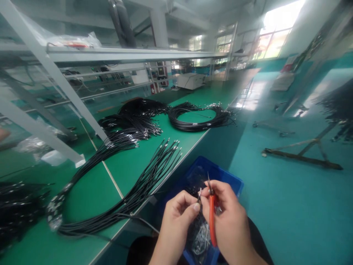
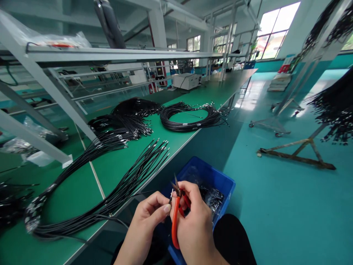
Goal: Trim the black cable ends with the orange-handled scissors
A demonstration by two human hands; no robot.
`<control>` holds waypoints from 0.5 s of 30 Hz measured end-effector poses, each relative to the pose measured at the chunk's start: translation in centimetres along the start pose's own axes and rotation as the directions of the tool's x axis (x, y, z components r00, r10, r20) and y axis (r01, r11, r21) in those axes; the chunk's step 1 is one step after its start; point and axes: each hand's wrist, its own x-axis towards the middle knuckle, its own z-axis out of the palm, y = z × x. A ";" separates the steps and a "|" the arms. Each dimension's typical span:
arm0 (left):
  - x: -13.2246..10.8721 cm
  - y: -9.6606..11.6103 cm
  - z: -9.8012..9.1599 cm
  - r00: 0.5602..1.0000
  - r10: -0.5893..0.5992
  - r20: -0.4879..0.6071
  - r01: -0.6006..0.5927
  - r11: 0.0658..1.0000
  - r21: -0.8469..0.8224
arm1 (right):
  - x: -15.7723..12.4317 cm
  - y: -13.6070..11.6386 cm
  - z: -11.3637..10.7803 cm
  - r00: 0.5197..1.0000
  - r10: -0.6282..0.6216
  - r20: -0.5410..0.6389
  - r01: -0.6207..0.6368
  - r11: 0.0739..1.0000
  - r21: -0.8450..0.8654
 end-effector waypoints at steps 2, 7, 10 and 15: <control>-0.1 0.0 0.1 1.000 -0.009 0.002 0.009 1.000 0.003 | -0.3 0.1 0.0 0.991 -0.130 -0.023 0.125 0.981 -0.148; 0.0 -0.2 -0.6 0.999 0.022 -0.045 -0.023 1.000 -0.019 | -1.1 -0.5 0.0 0.935 -0.354 0.027 0.352 0.911 -0.216; 0.3 0.0 -1.5 0.998 0.040 -0.044 -0.041 0.999 -0.015 | -1.2 -0.9 -0.6 0.989 -0.123 0.087 0.125 0.992 -0.013; 0.4 0.9 -2.4 0.999 -0.023 0.026 0.026 0.992 -0.125 | 0.5 -0.9 -3.0 0.764 0.243 0.598 -0.486 0.826 0.286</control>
